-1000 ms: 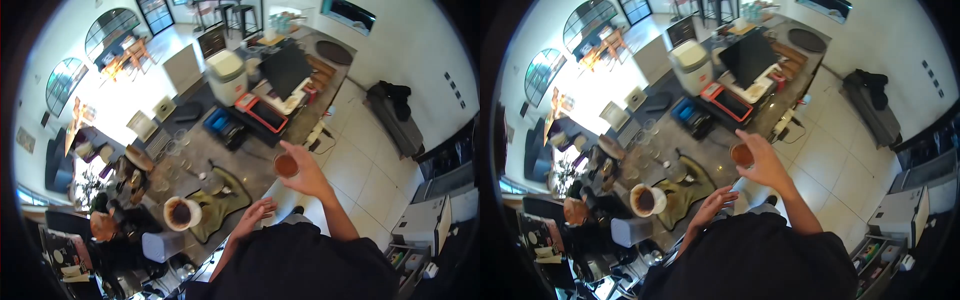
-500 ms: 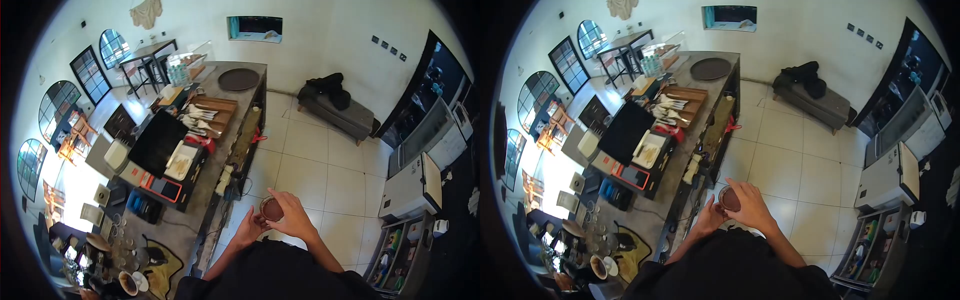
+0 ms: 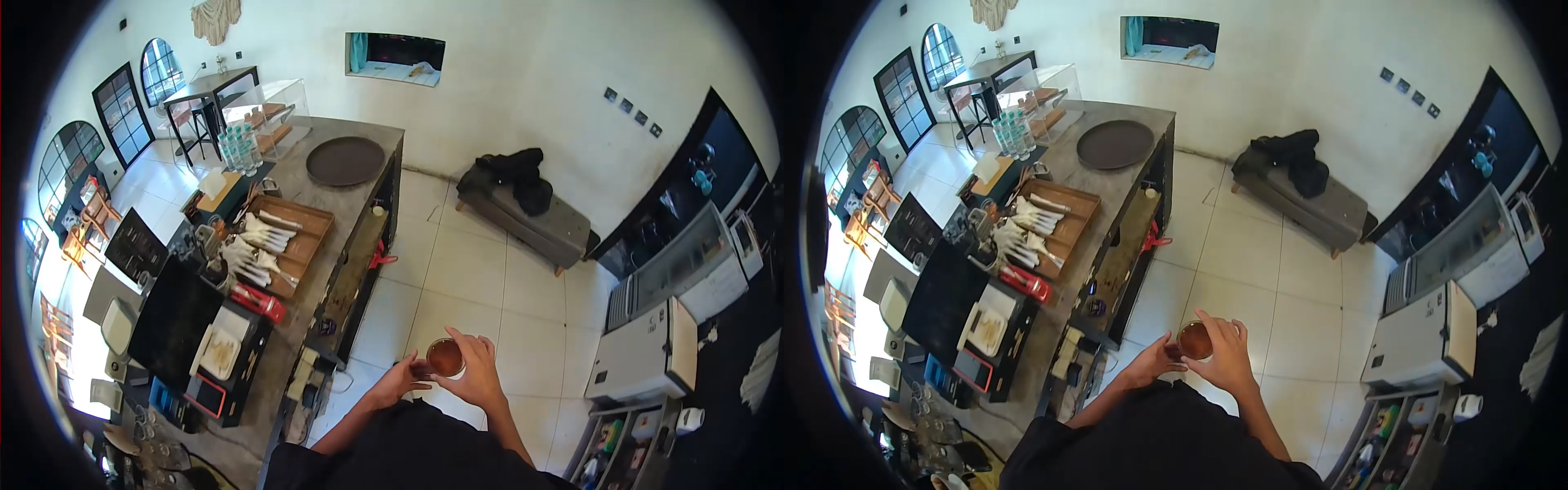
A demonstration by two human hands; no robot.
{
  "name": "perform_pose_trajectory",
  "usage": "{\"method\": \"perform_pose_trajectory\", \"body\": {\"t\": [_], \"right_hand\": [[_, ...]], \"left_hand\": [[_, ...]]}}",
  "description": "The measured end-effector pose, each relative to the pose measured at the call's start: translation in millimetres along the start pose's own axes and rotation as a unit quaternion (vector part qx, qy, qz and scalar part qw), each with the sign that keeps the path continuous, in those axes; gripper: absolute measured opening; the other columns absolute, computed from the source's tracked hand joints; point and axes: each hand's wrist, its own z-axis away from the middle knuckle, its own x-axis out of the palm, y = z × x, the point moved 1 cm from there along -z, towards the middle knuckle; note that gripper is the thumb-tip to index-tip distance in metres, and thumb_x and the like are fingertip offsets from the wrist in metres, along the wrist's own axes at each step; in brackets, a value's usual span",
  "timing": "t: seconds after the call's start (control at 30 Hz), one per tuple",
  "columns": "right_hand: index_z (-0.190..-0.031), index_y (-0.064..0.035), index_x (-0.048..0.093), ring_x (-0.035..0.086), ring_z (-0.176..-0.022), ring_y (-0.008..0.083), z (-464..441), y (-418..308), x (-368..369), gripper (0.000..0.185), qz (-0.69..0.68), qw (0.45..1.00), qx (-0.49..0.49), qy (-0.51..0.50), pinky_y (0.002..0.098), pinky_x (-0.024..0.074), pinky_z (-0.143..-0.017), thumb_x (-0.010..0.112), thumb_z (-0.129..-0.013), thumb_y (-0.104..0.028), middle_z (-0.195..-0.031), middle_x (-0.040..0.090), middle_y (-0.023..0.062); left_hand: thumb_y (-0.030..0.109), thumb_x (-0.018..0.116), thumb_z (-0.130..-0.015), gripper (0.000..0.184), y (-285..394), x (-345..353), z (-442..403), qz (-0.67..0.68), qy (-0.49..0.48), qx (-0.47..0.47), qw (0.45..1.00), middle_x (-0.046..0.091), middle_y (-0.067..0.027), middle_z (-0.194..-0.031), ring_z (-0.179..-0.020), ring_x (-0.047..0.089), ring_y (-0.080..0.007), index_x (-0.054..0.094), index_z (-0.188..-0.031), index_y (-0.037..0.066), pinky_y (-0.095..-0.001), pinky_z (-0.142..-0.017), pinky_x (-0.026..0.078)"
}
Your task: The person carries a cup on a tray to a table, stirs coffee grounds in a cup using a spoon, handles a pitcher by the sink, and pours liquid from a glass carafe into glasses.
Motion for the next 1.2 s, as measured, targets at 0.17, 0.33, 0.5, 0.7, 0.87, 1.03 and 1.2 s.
{"method": "perform_pose_trajectory", "body": {"t": [0.17,0.33,0.5,0.7,0.87,1.03,1.2], "right_hand": [[-0.154,-0.0137,0.047,0.058,-0.126,0.0305,-92.5,48.5,-13.7,0.096,-0.016,0.999,-0.004,-0.028,0.0572,0.0264,-0.12,0.092,-0.071,-0.032,-0.126,0.064,0.0116],[-0.152,-0.0126,0.049,0.061,-0.123,0.0293,-166.0,85.4,-13.6,0.098,-0.004,0.999,-0.02,0.027,0.0571,0.0256,-0.121,0.094,-0.067,-0.032,-0.126,0.066,0.0104],[-0.15,-0.0135,0.052,0.061,-0.124,0.0294,-249.8,134.1,-3.9,0.095,-0.028,0.999,-0.025,0.0,0.0602,0.0228,-0.122,0.093,-0.066,-0.033,-0.126,0.066,0.0102],[-0.15,-0.0142,0.051,0.058,-0.127,0.0305,-366.4,190.7,-3.4,0.095,-0.024,0.995,-0.078,-0.055,0.0617,0.0199,-0.123,0.093,-0.066,-0.032,-0.128,0.065,0.0114],[-0.151,-0.0158,0.049,0.056,-0.128,0.0305,-478.8,220.7,4.7,0.092,-0.023,0.981,-0.16,-0.104,0.0643,0.0178,-0.123,0.091,-0.07,-0.032,-0.129,0.062,0.0103],[-0.153,-0.0157,0.048,0.057,-0.128,0.0304,-557.6,232.7,7.3,0.096,-0.032,0.967,-0.203,-0.151,0.0639,0.0172,-0.123,0.092,-0.069,-0.034,-0.129,0.063,0.0093],[-0.153,-0.0139,0.048,0.057,-0.129,0.0293,-635.9,232.3,24.3,0.098,-0.044,0.958,-0.23,-0.167,0.062,0.0162,-0.124,0.093,-0.067,-0.033,-0.13,0.064,0.0086]], "left_hand": [[0.057,0.035,-0.112,0.061,76.9,-6.5,-76.8,-0.027,0.018,0.006,0.999,0.071,-0.0106,-0.121,-0.117,0.067,-0.0231,0.062,-0.13,0.005,-0.0439,-0.103,0.052],[0.06,0.036,-0.111,0.064,139.0,10.0,-116.5,-0.066,0.057,-0.005,0.996,0.072,-0.0101,-0.121,-0.117,0.068,-0.0232,0.067,-0.123,0.005,-0.0408,-0.103,0.051],[0.056,0.042,-0.11,0.057,175.0,-35.6,-175.4,-0.024,0.098,0.05,0.994,0.073,-0.0101,-0.119,-0.114,0.068,-0.0223,0.063,-0.131,0.007,-0.0388,-0.102,0.051],[0.047,0.053,-0.107,0.046,250.8,-104.7,-257.8,-0.029,0.294,0.16,0.942,0.073,-0.0086,-0.115,-0.107,0.069,-0.0213,0.063,-0.129,0.008,-0.0388,-0.093,0.052],[0.037,0.067,-0.101,0.039,318.5,-135.2,-278.2,-0.049,0.499,0.273,0.821,0.069,-0.0044,-0.116,-0.104,0.064,-0.0165,0.063,-0.129,0.01,-0.0366,-0.087,0.052],[0.037,0.072,-0.098,0.055,350.3,-201.9,-287.5,0.012,0.661,0.306,0.685,0.064,-0.0121,-0.115,-0.096,0.063,-0.0199,0.05,-0.139,0.007,-0.0357,-0.073,0.056],[0.031,0.07,-0.099,0.061,433.2,-227.9,-288.0,0.036,0.685,0.263,0.678,0.065,-0.0173,-0.108,-0.098,0.068,-0.0231,0.043,-0.145,0.002,-0.0354,-0.061,0.056]]}}
